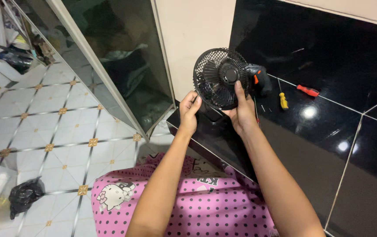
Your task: The person services a small electric desk fan on a black tiled counter. They hold the fan guard, use a cordless drill and screwdrivers to loosen its parts, work on the fan's rear housing and power cord area, and repeatedly reposition the fan while unscrewing and adjusting its components.
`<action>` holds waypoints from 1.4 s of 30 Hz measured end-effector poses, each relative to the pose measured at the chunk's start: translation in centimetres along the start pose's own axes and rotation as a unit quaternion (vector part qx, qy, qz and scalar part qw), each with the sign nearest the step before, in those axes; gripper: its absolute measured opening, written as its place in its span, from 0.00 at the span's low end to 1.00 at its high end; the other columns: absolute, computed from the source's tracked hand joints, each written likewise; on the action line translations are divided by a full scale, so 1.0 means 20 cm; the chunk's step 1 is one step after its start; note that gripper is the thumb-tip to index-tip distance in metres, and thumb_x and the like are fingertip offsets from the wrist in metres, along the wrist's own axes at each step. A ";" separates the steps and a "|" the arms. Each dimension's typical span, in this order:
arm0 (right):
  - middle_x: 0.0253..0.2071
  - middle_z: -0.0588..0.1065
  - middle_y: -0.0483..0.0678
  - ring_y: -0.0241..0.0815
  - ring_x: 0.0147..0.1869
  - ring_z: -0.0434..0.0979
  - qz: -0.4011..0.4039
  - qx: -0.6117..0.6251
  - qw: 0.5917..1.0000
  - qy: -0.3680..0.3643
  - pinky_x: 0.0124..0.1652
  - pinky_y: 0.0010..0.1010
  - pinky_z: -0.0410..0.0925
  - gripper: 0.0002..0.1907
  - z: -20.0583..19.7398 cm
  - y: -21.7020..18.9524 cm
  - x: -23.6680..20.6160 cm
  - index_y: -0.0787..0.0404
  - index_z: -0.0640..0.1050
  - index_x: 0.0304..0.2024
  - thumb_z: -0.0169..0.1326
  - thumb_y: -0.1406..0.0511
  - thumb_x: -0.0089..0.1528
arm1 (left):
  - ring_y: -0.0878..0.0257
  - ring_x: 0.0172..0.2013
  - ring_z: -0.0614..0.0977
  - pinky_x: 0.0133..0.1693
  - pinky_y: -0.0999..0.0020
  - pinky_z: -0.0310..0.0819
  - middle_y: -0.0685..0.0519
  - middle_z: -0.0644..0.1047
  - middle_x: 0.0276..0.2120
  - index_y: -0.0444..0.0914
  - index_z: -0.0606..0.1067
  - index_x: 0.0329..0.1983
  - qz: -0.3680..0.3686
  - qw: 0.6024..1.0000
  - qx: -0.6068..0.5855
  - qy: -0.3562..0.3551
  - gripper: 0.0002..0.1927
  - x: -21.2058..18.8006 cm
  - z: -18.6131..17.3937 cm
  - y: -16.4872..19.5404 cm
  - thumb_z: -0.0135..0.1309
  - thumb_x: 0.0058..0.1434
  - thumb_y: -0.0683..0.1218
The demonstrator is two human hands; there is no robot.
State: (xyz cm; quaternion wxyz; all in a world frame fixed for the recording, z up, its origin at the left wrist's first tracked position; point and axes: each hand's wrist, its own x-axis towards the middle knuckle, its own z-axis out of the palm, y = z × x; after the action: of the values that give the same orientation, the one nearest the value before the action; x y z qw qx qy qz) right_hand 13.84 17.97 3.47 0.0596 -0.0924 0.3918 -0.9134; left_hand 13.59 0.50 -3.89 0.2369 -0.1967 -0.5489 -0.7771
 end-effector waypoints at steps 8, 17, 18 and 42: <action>0.58 0.75 0.55 0.55 0.55 0.82 0.073 -0.079 0.994 0.028 0.48 0.55 0.79 0.32 0.01 -0.05 -0.06 0.53 0.64 0.63 0.57 0.50 0.61 | 0.73 0.34 0.66 0.37 0.75 0.58 0.61 0.70 0.31 0.36 0.72 0.34 -0.021 1.000 0.016 -0.012 0.10 -0.02 -0.01 0.00 0.53 0.70 0.45; 0.56 0.77 0.57 0.53 0.51 0.84 0.042 -0.072 0.996 0.020 0.41 0.47 0.79 0.33 0.01 -0.05 -0.07 0.58 0.67 0.63 0.56 0.49 0.62 | 0.75 0.30 0.62 0.33 0.75 0.53 0.64 0.66 0.27 0.39 0.70 0.28 -0.042 0.999 -0.018 -0.006 0.16 -0.01 -0.01 -0.04 0.52 0.74 0.47; 0.56 0.77 0.57 0.52 0.51 0.84 0.045 -0.069 0.996 0.019 0.42 0.47 0.80 0.34 0.00 -0.06 -0.07 0.59 0.68 0.63 0.56 0.48 0.62 | 0.76 0.29 0.61 0.31 0.75 0.51 0.65 0.65 0.26 0.39 0.70 0.27 -0.053 0.999 0.003 0.004 0.16 -0.01 -0.01 -0.04 0.54 0.72 0.46; 0.58 0.76 0.53 0.53 0.57 0.81 0.005 -0.055 0.998 0.035 0.49 0.56 0.78 0.30 0.06 0.00 -0.08 0.58 0.67 0.63 0.52 0.51 0.63 | 0.75 0.35 0.69 0.37 0.79 0.61 0.62 0.72 0.33 0.34 0.74 0.36 -0.002 1.000 0.002 0.003 0.08 -0.03 -0.02 -0.05 0.55 0.72 0.42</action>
State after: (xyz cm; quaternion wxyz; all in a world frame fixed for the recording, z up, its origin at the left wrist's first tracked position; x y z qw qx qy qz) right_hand 15.66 17.43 4.01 0.0456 -0.0615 0.4442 -0.8926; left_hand 13.52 0.48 -5.12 0.2378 -0.1928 -0.5503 -0.7768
